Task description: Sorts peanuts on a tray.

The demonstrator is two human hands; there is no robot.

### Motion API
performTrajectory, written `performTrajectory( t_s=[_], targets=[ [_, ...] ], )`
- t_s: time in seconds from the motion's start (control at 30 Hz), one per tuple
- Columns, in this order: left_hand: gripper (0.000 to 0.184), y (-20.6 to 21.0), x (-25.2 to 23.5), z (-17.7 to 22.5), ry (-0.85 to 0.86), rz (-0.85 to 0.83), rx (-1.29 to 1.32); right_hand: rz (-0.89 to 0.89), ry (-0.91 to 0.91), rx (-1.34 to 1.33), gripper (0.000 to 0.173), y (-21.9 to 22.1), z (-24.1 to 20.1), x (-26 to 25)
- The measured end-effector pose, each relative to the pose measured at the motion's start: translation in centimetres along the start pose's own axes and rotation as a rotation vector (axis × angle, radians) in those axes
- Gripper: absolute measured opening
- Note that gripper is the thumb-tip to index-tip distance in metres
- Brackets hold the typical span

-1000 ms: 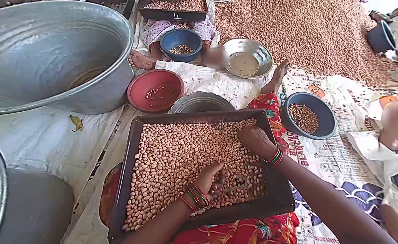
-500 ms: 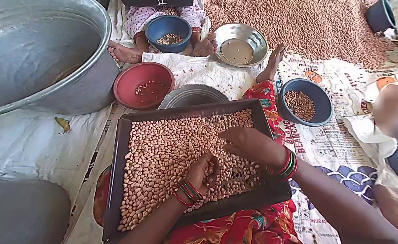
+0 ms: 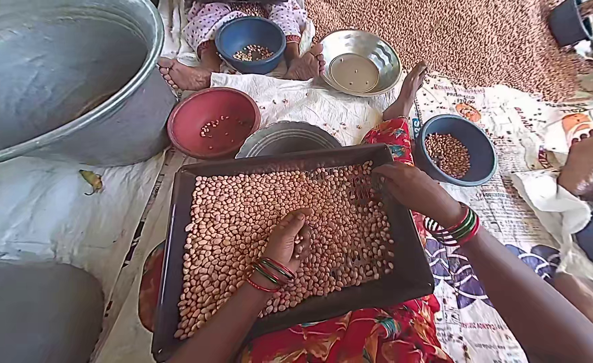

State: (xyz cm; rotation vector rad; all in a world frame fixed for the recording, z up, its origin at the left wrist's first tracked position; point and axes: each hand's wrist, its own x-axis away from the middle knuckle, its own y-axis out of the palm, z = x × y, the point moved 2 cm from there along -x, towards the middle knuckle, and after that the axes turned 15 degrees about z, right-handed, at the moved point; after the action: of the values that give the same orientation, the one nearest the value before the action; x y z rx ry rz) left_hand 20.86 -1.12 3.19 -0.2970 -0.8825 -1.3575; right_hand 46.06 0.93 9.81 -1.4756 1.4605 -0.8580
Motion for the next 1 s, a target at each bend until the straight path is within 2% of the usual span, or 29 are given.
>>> performTrajectory(
  t_s=[0.03, 0.1, 0.2, 0.27, 0.3, 0.4, 0.5, 0.57, 0.63, 0.7, 0.73, 0.77, 0.8, 0.87, 0.9, 0.93, 0.97, 1.0],
  targets=[
    [0.028, 0.1, -0.1, 0.1, 0.009, -0.003, 0.024, 0.038, 0.004, -0.025, 0.027, -0.3, 0.1, 0.0],
    [0.033, 0.2, -0.1, 0.0, 0.024, -0.013, 0.060, -0.048, -0.076, -0.068, 0.028, 1.0, -1.8, 0.9],
    [0.038, 0.1, -0.2, 0.1, 0.082, -0.014, 0.089, -0.230, -0.442, -0.199, 0.025, 6.3, -7.6, 4.1],
    [0.039, -0.3, -0.3, 0.4, 0.138, 0.001, 0.101, -0.373, -0.616, -0.240, 0.024, 9.3, -11.3, 6.0],
    [0.038, -0.6, -0.3, 0.5, 0.155, 0.012, 0.103, -0.379, -0.687, -0.259, 0.021, 10.6, -12.3, 6.7],
    [0.036, -1.2, -0.5, 1.1, 0.200, 0.047, 0.109, -0.365, -0.789, -0.301, 0.016, 12.0, -11.5, 7.8],
    [0.034, -1.3, -0.6, 1.5, 0.210, 0.064, 0.096, -0.376, -0.768, -0.109, 0.014, 9.9, -7.1, 7.8],
    [0.032, -1.0, -0.7, 1.6, 0.209, 0.051, 0.057, -0.369, -0.555, 0.046, 0.019, 6.9, -3.6, 6.2],
    [0.028, -0.6, -0.7, 1.5, 0.195, 0.029, -0.003, -0.163, -0.355, 0.089, 0.022, 3.9, -0.2, 4.0],
    [0.024, -0.4, -0.6, 1.2, 0.190, 0.008, -0.059, 0.159, -0.350, 0.059, 0.021, 2.0, 1.5, 2.7],
    [0.021, -0.4, -0.6, 1.0, 0.191, -0.002, -0.089, 0.222, -0.359, 0.025, 0.021, 1.3, 1.2, 2.6],
    [0.020, -0.5, -0.6, 0.8, 0.198, -0.013, -0.122, 0.193, -0.361, -0.005, 0.022, 1.0, 0.7, 2.9],
    [0.018, -0.6, -0.6, 0.7, 0.212, -0.021, -0.158, 0.044, -0.344, -0.039, 0.023, 0.9, -0.1, 3.5],
    [0.014, -0.8, -0.6, 0.7, 0.253, -0.053, -0.276, -0.513, -0.248, -0.072, 0.025, 1.1, -1.9, 4.6],
    [0.012, -0.8, -0.5, 0.7, 0.287, -0.077, -0.371, -0.743, -0.237, -0.061, 0.026, 1.9, -2.5, 5.2],
    [0.013, -0.7, -0.3, 0.8, 0.333, -0.109, -0.504, -0.899, -0.212, -0.028, 0.028, 2.7, -2.8, 5.6],
    [0.016, -0.5, -0.1, 0.9, 0.381, -0.158, -0.679, -0.940, -0.171, 0.029, 0.028, 3.1, -3.0, 5.9],
    [0.020, -0.1, 0.2, 1.0, 0.425, -0.226, -0.875, -0.838, -0.122, 0.083, 0.028, 2.8, -2.8, 5.9]
  ],
)
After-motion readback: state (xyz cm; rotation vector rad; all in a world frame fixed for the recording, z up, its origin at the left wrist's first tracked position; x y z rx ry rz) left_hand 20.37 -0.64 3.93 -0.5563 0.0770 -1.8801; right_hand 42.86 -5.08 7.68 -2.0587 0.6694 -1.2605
